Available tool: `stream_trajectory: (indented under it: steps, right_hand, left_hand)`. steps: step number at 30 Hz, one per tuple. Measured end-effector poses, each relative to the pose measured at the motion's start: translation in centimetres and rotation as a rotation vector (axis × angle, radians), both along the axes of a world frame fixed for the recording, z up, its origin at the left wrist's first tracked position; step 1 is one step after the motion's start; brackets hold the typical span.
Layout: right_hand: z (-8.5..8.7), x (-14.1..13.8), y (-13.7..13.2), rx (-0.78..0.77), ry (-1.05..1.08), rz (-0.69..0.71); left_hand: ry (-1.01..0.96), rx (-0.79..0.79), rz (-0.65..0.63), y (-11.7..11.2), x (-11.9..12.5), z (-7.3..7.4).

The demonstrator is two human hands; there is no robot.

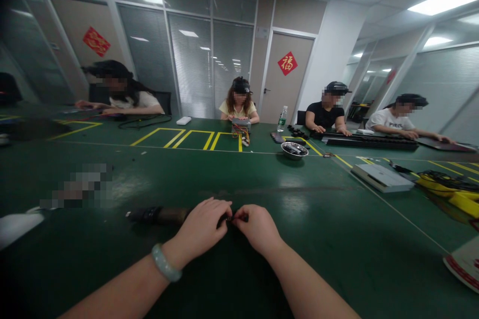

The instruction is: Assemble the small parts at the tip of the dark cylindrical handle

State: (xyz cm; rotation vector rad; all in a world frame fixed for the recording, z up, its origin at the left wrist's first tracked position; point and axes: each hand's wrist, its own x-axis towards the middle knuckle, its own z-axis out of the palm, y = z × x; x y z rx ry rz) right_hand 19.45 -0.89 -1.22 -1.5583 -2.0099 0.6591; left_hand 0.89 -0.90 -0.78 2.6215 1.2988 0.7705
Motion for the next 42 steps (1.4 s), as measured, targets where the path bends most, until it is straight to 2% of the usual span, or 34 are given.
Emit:
stream_trajectory:
  steps: [12,19,32,42]
  right_hand:
    - [0.1,0.1,-0.1,-0.039,0.019,-0.002]
    - [0.1,0.1,0.0,-0.046,0.000,0.007]
    - [0.0,0.1,0.0,-0.033,0.020,0.018]
    - [0.2,-0.2,-0.4,-0.021,0.079,-0.037]
  left_hand:
    - [0.005,-0.032,0.007,0.4,-0.1,-0.3]
    - [0.095,-0.072,0.011,0.2,-0.2,0.3]
    - [0.117,-0.089,0.001,0.2,-0.1,0.8]
    - [0.060,-0.074,-0.029,0.5,-0.1,0.4]
